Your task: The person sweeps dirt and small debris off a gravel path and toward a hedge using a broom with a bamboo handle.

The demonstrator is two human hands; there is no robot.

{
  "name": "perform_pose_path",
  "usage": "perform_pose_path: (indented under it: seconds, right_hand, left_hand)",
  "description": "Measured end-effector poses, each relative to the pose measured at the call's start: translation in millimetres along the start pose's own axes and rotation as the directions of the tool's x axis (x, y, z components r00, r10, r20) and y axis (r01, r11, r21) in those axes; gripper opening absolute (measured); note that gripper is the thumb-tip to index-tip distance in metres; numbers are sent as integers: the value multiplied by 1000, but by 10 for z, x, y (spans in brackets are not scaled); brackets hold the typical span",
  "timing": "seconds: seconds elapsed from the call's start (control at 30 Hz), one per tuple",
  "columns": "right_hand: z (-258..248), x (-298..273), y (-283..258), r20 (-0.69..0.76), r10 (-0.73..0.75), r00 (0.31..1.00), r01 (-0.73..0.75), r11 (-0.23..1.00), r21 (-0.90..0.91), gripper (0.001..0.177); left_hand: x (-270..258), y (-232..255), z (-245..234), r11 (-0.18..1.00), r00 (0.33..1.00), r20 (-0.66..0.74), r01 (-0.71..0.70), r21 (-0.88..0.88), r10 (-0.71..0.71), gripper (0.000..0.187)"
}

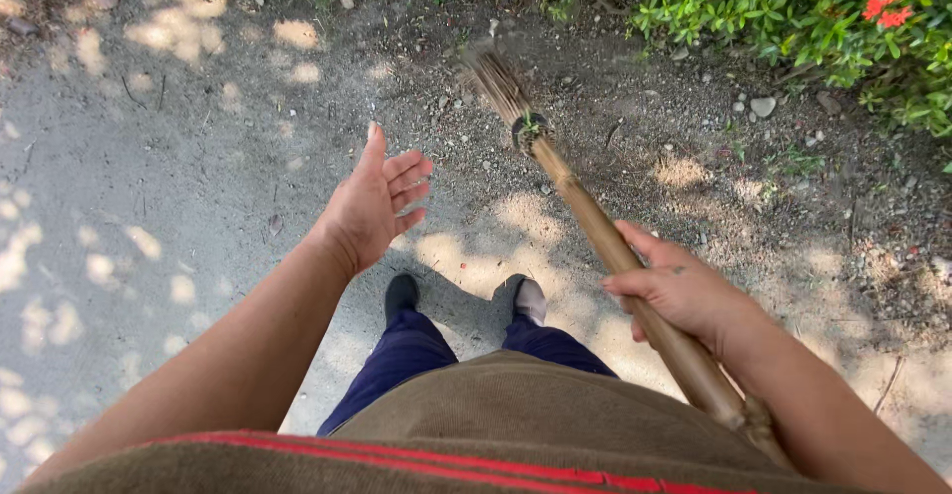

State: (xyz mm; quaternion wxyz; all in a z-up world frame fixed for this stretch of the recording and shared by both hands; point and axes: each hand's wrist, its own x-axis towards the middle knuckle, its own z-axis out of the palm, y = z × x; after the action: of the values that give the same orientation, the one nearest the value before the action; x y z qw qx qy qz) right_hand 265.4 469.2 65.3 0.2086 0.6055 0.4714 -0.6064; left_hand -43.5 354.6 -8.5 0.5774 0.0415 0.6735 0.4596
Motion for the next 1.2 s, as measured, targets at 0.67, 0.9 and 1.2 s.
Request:
perform_pose_path:
  seconds: [0.67, 0.9, 1.2]
  right_hand:
    - [1183, 799, -76, -116, 0, 993, 44, 925, 377, 75]
    - [1539, 199, -332, -189, 17, 982, 58, 920, 387, 75]
    - [342, 788, 1296, -265, 105, 959, -1, 931, 366, 69]
  left_hand:
    - [-297, -65, -2671, 998, 998, -43, 44, -48, -46, 98]
    - [-38, 339, -2407, 1000, 997, 79, -12, 17, 11, 97]
    - [-125, 162, -2039, 999, 999, 39, 30, 12, -31, 96]
